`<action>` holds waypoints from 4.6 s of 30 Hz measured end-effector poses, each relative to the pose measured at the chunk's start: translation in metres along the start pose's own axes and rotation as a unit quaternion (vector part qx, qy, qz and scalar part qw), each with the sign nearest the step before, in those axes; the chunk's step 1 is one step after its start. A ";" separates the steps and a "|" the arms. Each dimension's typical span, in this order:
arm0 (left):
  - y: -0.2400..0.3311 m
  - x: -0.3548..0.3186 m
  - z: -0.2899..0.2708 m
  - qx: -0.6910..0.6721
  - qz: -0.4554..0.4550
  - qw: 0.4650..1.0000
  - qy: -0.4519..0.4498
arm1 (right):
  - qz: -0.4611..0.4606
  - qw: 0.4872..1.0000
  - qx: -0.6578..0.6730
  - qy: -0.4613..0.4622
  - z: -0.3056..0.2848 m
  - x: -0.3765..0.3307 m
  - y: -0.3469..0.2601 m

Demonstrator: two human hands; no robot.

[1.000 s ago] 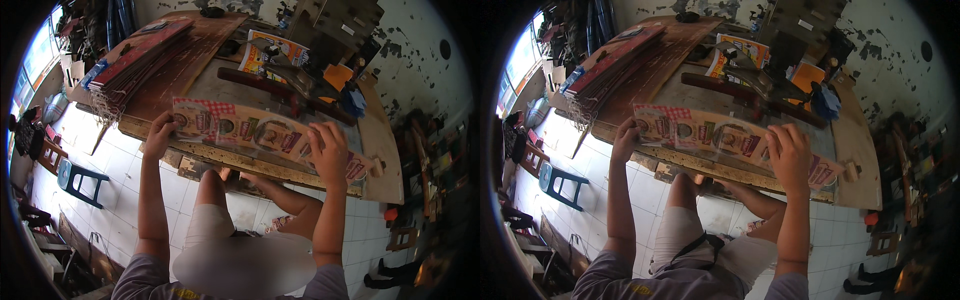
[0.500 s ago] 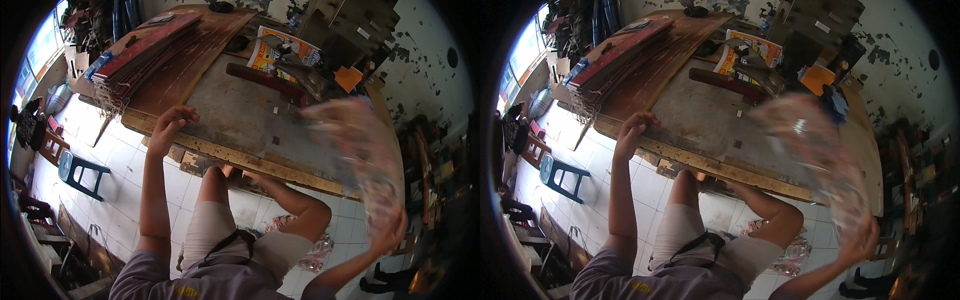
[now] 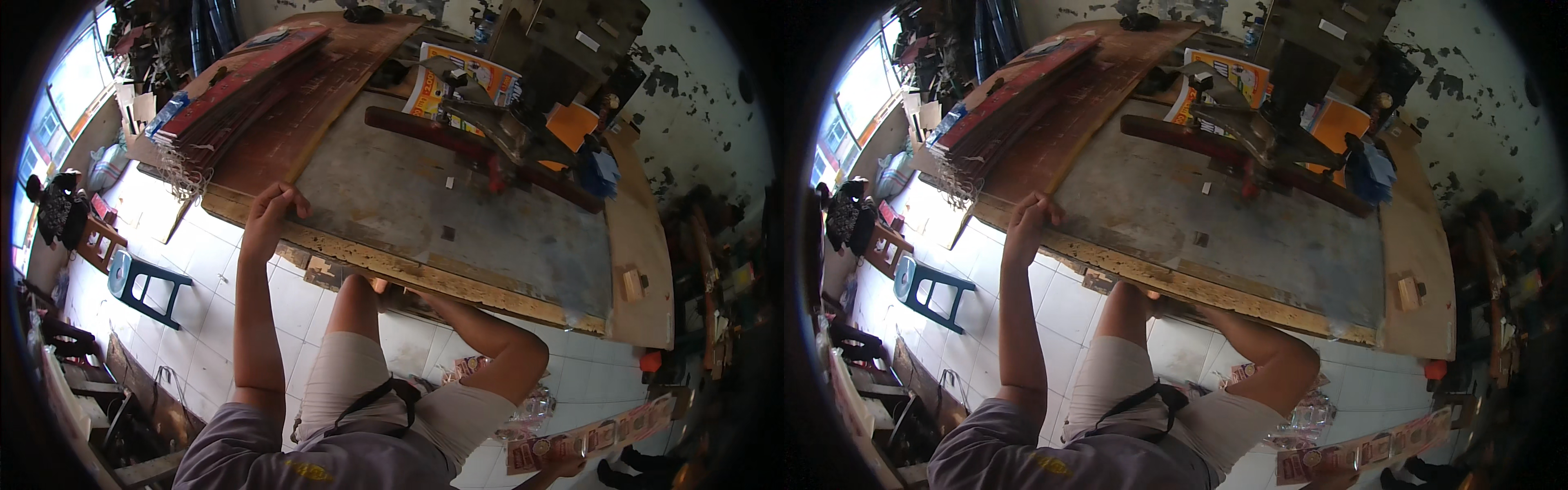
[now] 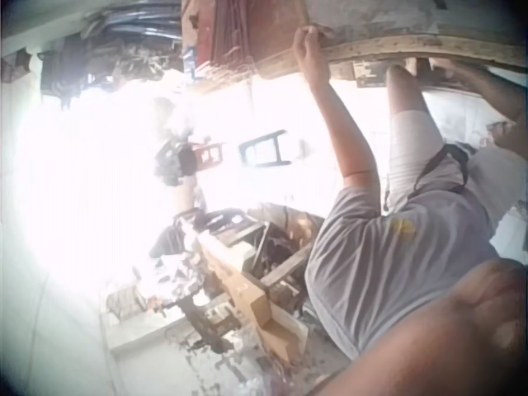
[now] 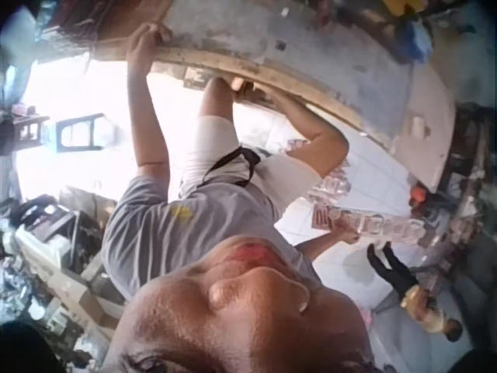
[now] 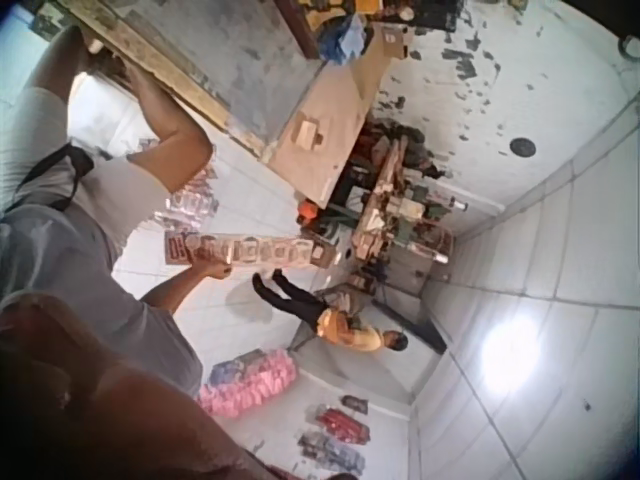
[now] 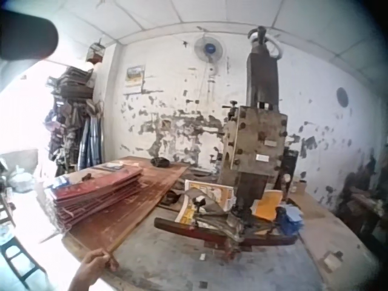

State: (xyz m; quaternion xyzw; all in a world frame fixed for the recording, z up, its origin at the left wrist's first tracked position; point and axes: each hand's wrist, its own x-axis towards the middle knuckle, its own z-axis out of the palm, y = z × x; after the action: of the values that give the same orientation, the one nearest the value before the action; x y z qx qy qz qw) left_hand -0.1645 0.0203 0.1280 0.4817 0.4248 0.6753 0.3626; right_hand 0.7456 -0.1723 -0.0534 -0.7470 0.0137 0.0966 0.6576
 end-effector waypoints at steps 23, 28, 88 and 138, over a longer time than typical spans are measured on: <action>0.011 -0.005 0.020 0.153 -0.020 0.986 0.068 | 0.007 0.921 -0.332 -0.205 0.075 -0.074 0.233; 0.016 -0.009 0.009 0.191 -0.012 0.977 0.094 | -0.091 0.854 -0.427 -0.283 0.082 -0.097 0.253; 0.244 -0.126 -0.165 0.659 0.254 0.568 0.423 | -0.643 0.647 -0.067 -0.405 0.214 -0.397 -0.081; 0.063 -0.106 0.159 -0.087 -0.017 0.985 -0.145 | -0.065 0.621 0.111 -0.773 0.113 -0.468 -0.116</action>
State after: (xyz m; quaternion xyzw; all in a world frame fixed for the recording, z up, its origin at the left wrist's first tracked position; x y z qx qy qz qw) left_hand 0.0118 -0.0631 0.1771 0.5337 0.3156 0.6264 0.4725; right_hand 0.2896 -0.0951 0.1229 -0.3170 -0.5374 0.5935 0.5085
